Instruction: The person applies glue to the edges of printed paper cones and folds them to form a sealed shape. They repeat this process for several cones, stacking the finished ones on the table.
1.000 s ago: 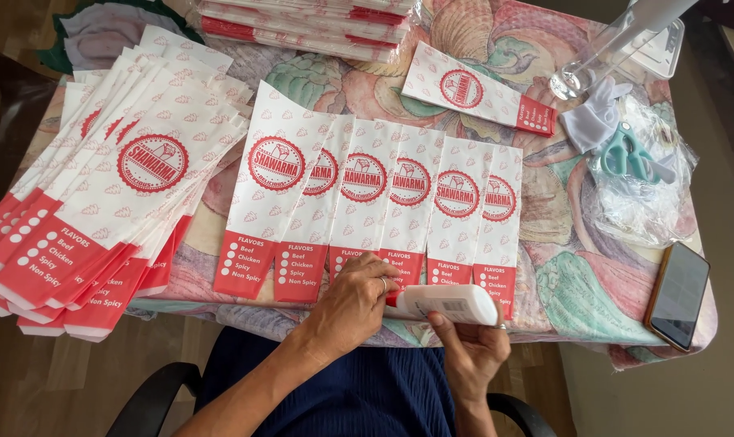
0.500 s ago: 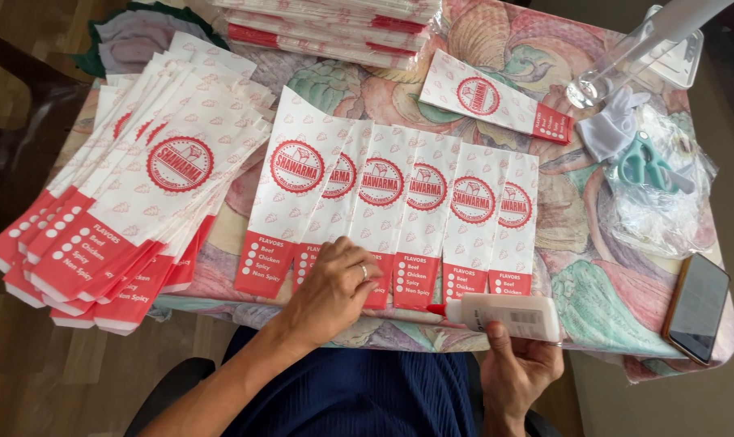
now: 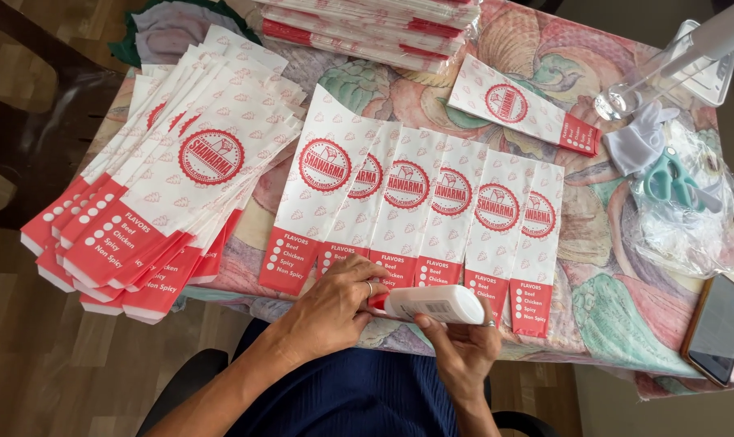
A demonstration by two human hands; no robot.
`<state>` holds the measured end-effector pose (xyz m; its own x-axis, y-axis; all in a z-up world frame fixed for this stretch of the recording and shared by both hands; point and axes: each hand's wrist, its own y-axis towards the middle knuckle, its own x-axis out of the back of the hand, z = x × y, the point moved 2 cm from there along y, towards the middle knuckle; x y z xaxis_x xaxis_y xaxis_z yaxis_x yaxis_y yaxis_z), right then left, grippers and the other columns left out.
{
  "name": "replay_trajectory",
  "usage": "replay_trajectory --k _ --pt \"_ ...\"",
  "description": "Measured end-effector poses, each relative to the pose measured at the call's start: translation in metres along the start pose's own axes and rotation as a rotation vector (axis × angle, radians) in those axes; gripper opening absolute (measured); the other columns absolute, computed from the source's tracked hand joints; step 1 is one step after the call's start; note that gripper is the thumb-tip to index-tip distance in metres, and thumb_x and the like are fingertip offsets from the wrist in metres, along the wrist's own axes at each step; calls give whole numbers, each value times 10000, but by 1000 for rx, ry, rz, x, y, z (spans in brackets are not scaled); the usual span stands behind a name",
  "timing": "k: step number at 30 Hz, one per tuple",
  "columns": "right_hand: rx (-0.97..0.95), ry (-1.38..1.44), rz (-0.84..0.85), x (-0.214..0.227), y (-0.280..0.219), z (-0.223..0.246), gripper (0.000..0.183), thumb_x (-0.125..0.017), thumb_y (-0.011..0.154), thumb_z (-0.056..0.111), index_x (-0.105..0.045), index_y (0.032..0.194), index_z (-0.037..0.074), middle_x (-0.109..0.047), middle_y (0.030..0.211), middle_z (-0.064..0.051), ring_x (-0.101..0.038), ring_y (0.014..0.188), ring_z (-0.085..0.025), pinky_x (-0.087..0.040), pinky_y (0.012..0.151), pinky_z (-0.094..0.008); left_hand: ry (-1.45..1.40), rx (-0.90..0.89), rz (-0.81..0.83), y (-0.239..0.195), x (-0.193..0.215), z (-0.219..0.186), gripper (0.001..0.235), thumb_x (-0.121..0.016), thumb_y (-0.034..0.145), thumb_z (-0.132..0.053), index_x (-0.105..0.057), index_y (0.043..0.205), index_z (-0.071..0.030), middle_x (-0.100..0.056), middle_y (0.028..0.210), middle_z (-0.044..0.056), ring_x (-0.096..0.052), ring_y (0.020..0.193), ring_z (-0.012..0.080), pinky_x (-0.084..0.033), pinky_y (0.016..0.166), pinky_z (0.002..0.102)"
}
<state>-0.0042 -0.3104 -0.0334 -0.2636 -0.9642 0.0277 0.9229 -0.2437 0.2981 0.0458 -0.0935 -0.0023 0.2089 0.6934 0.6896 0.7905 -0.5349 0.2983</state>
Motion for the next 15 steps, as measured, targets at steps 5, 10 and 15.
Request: replay_trajectory --k 5,10,15 --pt "-18 52 31 -4 2 8 439 -829 777 -12 -596 1144 -71 -760 927 -167 -761 819 -221 -677 740 -328 -8 13 11 0 1 -1 432 -875 699 -101 -749 1096 15 -679 1205 94 -551 1137 315 -440 1055 456" --pt "-51 -42 -136 36 0 -1 416 -847 738 20 -674 1099 -90 -747 940 -176 -743 830 -246 -678 750 -368 -39 23 -111 0 -10 6 259 -846 801 -148 -776 1000 2 -716 1133 86 -586 1077 271 -523 942 411" --pt "17 10 -202 37 -2 0 455 -827 756 -19 -654 1174 -73 -730 1067 -169 -720 985 -237 -666 885 -388 -61 73 -172 2 -17 7 197 -825 794 -41 -788 982 0 -725 1091 76 -597 1046 261 -529 931 406"
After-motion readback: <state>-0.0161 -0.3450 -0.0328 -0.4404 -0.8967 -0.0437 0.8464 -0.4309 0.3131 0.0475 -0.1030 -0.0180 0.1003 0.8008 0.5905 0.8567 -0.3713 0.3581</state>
